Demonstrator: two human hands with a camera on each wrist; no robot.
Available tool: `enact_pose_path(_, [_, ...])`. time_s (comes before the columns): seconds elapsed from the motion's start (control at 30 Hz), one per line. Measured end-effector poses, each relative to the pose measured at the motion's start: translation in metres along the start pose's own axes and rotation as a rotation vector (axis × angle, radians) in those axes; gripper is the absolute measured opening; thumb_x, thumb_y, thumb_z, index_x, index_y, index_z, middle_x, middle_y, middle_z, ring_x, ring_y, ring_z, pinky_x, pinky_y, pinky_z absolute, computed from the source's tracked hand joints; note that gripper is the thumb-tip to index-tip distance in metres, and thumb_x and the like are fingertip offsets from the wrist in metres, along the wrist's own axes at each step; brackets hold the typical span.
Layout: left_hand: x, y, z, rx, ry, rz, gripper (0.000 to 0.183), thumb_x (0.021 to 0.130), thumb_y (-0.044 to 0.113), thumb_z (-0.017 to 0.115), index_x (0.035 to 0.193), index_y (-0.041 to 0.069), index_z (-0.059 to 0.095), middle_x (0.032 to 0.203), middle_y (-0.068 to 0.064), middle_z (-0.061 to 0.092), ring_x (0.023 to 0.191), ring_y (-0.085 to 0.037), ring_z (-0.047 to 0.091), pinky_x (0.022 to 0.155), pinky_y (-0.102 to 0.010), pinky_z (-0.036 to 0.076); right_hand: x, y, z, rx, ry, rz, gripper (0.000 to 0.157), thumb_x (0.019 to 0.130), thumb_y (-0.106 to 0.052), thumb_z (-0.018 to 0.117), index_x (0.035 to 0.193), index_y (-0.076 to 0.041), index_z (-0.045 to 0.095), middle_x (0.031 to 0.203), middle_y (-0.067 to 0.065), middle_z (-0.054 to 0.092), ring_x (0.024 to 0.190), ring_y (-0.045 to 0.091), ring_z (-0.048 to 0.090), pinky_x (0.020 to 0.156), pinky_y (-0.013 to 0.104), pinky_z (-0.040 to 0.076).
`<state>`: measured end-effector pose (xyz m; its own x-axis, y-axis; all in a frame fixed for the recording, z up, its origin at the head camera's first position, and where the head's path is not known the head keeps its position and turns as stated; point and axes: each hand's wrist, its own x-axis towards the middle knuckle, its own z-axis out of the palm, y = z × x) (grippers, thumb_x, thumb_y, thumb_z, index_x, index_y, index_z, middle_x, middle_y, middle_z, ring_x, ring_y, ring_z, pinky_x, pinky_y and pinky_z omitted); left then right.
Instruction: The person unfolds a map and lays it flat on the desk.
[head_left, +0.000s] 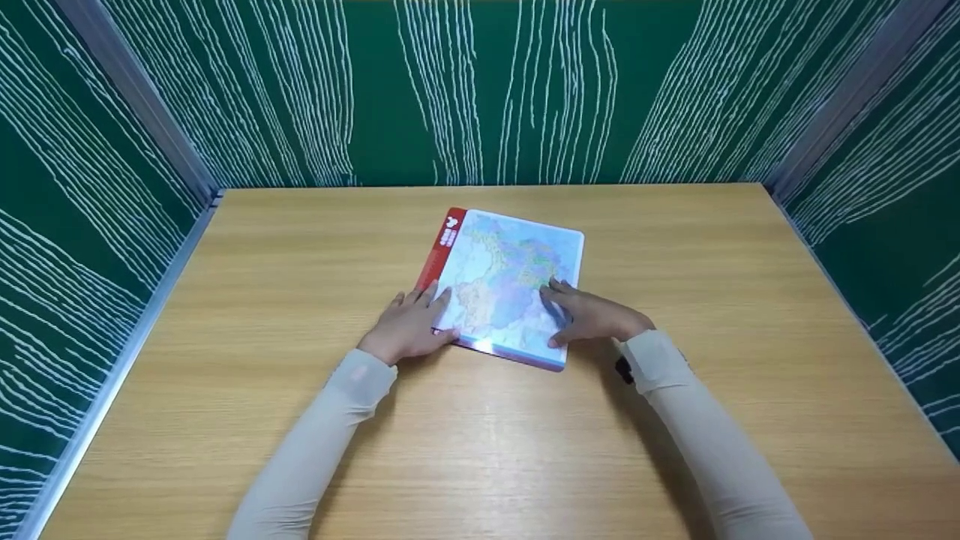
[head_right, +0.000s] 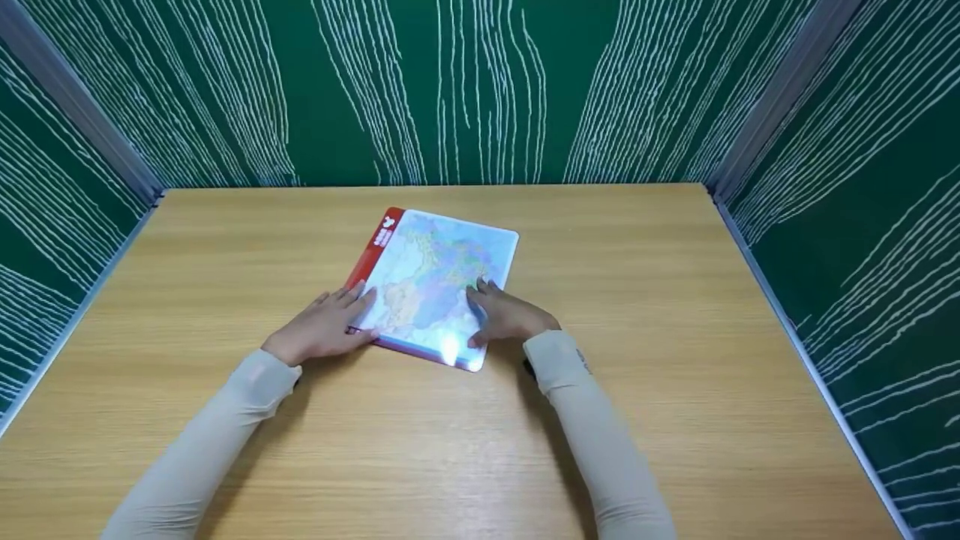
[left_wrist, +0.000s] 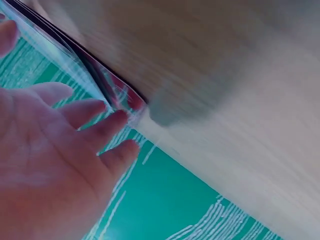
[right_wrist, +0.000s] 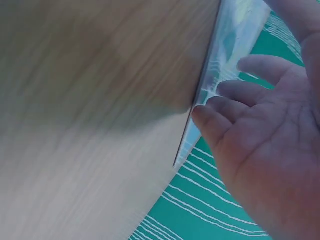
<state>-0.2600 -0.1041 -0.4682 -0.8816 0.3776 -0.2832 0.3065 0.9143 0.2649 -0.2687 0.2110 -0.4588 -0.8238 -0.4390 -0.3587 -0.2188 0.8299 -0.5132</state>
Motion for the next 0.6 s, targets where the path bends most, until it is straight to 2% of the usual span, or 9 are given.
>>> enact_pose_path(0.2, [0.006, -0.015, -0.008, 0.000, 0.003, 0.070, 0.081, 0.090, 0.062, 0.047, 0.155, 0.028, 0.011, 0.163, 0.004, 0.004, 0.151, -0.020, -0.002, 0.121, -0.050, -0.003, -0.007, -0.006, 0.008, 0.076, 0.015, -0.051, 0.088, 0.091, -0.044, 0.061, 0.155, -0.012, 0.010, 0.162, 0.014, -0.002, 0.149, 0.033, -0.003, 0.119, 0.053, 0.008])
enact_pose_path(0.4, [0.012, -0.030, -0.014, 0.009, 0.027, 0.069, 0.082, 0.089, 0.064, 0.046, 0.155, 0.030, 0.009, 0.162, 0.008, 0.004, 0.151, -0.019, 0.000, 0.121, -0.050, -0.001, -0.016, -0.017, 0.022, 0.096, 0.027, -0.059, 0.085, 0.096, -0.046, 0.052, 0.155, -0.007, 0.003, 0.161, 0.018, -0.008, 0.148, 0.036, -0.008, 0.118, 0.056, 0.007])
enact_pose_path(0.6, [0.019, -0.038, -0.016, 0.019, 0.012, 0.055, 0.082, 0.089, 0.064, 0.045, 0.154, 0.031, 0.008, 0.162, 0.008, 0.007, 0.151, -0.020, 0.003, 0.121, -0.051, -0.001, -0.023, -0.029, 0.034, 0.076, 0.046, -0.041, 0.085, 0.097, -0.049, 0.049, 0.154, -0.005, 0.005, 0.160, 0.020, -0.006, 0.148, 0.037, -0.007, 0.118, 0.056, 0.008])
